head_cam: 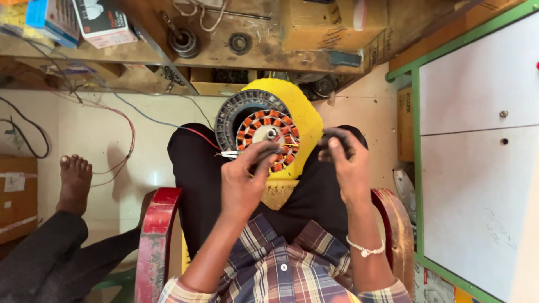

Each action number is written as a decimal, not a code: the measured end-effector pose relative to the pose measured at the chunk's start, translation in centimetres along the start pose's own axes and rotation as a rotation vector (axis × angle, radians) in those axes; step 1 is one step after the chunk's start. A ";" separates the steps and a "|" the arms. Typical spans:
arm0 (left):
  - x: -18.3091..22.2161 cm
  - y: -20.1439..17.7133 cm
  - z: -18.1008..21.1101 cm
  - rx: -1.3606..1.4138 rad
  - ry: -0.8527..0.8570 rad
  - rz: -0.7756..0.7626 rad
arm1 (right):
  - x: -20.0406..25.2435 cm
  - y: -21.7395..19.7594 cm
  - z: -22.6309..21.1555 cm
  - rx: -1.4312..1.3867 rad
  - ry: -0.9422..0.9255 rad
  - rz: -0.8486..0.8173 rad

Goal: The person sits with a motor stator on their lap and uses shears to cut and trim copper wires protruding from the stator slots. They repeatedly pick up the shears, cut wire ends, and place the shears back on the workbench.

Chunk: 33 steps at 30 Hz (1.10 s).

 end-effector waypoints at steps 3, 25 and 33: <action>-0.3 -0.5 0.3 -0.136 -0.090 -0.022 | 1.1 0.3 -1.4 0.115 -0.017 -0.035; -0.5 3.0 -0.2 -0.206 -0.273 -0.168 | -2.5 2.7 -2.6 0.455 -0.461 -0.281; -1.5 4.4 -0.8 -0.443 -0.118 -0.086 | -1.5 0.8 2.1 -0.005 -0.040 -0.023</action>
Point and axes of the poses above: each hand's wrist, its own x-axis away from the middle knuckle, its own y-axis out of the palm, z = x × y, the point moved 4 cm from there along -x, towards the middle knuckle, and after that the axes turned 12 degrees about -y, right-handed, at the moved point
